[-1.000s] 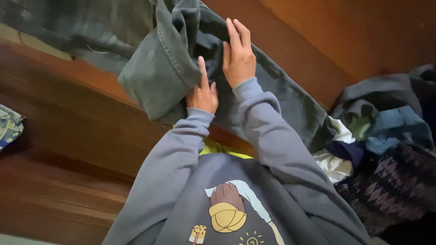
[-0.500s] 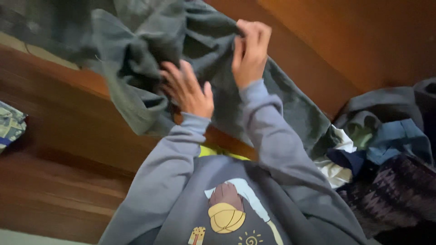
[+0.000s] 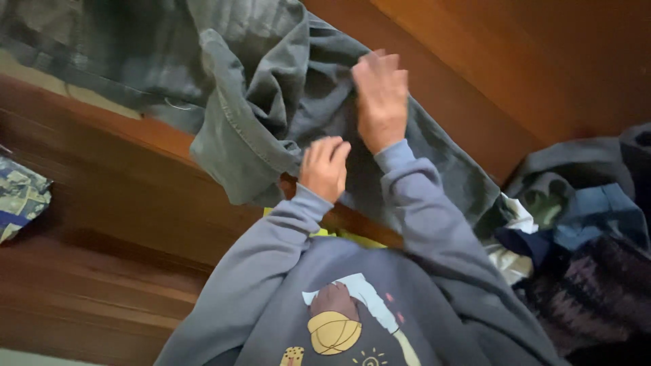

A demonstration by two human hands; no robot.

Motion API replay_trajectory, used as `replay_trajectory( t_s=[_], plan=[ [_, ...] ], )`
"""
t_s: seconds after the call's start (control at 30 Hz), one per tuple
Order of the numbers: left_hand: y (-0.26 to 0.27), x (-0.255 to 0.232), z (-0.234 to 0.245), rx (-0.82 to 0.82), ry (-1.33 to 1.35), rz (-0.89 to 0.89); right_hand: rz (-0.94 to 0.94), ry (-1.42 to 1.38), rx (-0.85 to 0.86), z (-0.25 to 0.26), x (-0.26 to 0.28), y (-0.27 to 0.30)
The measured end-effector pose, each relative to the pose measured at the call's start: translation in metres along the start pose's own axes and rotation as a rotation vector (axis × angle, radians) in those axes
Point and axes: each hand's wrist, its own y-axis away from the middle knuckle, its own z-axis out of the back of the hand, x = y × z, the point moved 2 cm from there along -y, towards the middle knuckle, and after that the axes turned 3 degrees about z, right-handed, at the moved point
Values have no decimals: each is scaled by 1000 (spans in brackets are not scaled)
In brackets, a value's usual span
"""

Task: The person folds a pair of jeans on a wooden surface before unfolding and folding a patterned shirt into a rectangle.

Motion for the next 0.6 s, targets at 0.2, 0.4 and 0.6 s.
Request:
replay_trajectory(
  t_s=[0.2,0.4,0.6],
  plan=[
    [-60,-2,26,-202,73,51,127,-157,145,-9,10,-1],
    [-98,-33,59,-249,-82,16,-224,-139,-117,2,20,-7],
    [-122,-21,67,-213,-393,128,-184,-277,3,-8,29,-6]
  ],
)
